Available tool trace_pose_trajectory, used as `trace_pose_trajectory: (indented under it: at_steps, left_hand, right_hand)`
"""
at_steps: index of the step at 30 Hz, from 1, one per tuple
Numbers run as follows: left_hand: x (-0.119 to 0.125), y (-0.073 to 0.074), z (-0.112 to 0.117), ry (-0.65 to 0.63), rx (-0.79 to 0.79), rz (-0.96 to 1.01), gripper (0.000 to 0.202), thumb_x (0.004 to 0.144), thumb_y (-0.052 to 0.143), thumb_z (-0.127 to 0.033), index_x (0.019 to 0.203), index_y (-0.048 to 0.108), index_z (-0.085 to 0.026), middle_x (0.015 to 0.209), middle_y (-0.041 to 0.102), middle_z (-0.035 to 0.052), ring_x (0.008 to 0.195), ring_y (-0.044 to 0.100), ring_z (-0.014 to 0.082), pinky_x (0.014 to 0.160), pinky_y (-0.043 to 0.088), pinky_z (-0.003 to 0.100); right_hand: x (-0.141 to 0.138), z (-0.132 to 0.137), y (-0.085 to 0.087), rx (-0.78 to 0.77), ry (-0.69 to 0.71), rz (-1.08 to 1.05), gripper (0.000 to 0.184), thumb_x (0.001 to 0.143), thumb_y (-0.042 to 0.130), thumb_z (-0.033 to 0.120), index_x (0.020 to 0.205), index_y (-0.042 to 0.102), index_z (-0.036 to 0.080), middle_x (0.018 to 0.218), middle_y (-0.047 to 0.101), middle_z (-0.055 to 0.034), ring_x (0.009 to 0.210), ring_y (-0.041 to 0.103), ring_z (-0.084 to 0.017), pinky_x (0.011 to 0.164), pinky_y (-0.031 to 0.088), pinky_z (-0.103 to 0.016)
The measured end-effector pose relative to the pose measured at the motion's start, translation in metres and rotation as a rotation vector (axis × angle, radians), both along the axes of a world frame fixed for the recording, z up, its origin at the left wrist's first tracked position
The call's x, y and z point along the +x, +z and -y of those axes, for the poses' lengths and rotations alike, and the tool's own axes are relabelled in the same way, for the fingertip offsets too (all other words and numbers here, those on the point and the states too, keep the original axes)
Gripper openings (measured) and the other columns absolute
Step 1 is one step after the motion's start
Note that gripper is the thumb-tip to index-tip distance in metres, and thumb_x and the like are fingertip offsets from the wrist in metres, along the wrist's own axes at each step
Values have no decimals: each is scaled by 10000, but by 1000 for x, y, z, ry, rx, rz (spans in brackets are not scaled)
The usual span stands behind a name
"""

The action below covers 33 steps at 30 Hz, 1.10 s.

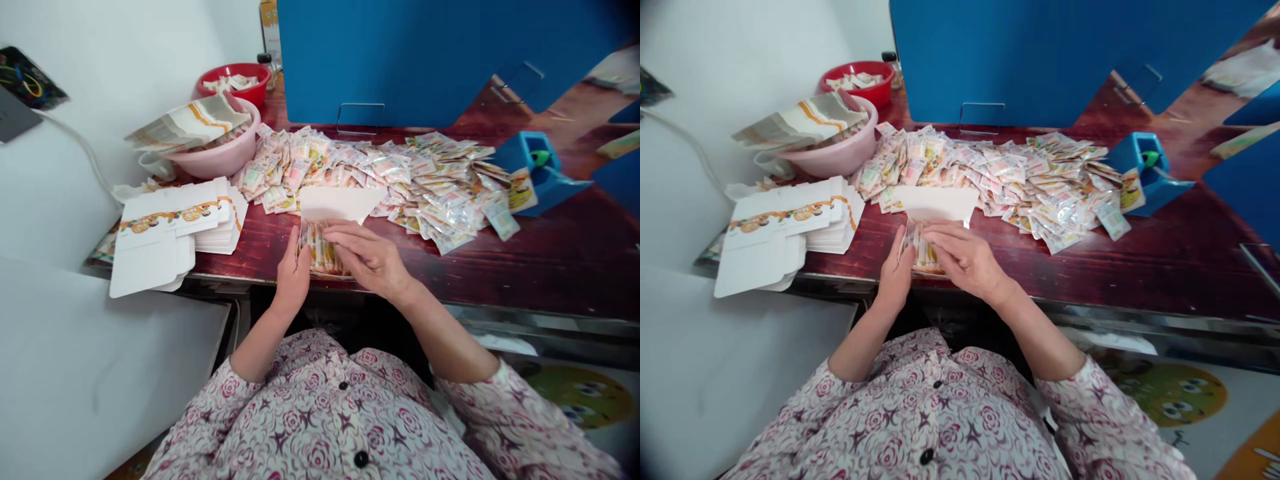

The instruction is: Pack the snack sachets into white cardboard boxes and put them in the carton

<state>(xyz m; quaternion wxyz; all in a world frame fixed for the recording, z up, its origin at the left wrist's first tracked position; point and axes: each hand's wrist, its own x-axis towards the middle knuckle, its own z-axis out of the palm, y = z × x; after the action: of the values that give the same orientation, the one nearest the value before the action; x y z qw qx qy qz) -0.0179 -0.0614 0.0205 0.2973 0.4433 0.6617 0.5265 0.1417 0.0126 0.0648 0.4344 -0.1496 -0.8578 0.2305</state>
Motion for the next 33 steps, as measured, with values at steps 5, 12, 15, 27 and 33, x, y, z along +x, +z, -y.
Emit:
trace_pose_trajectory:
  at_steps: [5,12,15,27,33]
  left_hand:
    - [3,-8,1,-71,95,88,543,1058,373,-420,1571,293,-262,1657,310,38,1541,262,193,1276,226,360]
    - [5,-20,4,-97,165,228,565,1057,358,-462,1584,241,-295,1674,276,-1,1550,242,189,1290,194,350]
    - [5,-17,3,-61,193,230,532,1060,348,-448,1569,276,-309,1659,315,-5,1538,280,194,1290,210,382]
    - [-3,-4,-2,10,207,-279,465,988,406,-179,1426,540,-259,1491,564,40,1403,510,180,1235,376,428]
    - [-15,2,-1,-96,254,-621,457,958,414,-169,1376,593,-214,1493,562,65,1451,448,218,1248,316,486]
  right_hand:
    - [-24,-21,5,95,138,325,325,1008,511,333,1244,690,200,1347,669,-96,1365,527,-244,1155,439,-524]
    - [-26,-18,6,164,106,493,397,1049,403,389,1142,736,192,1245,722,-71,1349,510,-265,1150,403,-522]
    - [-29,-17,9,171,80,564,434,1054,382,407,1037,757,188,1135,750,-80,1285,544,-273,1123,405,-517]
    - [-29,-18,-1,158,47,535,381,1038,419,353,995,756,181,1099,751,-97,1245,573,-269,1106,415,-508]
    - [-30,-19,0,163,41,491,360,1028,436,323,1004,756,161,1143,741,-130,1227,594,-263,1102,434,-516]
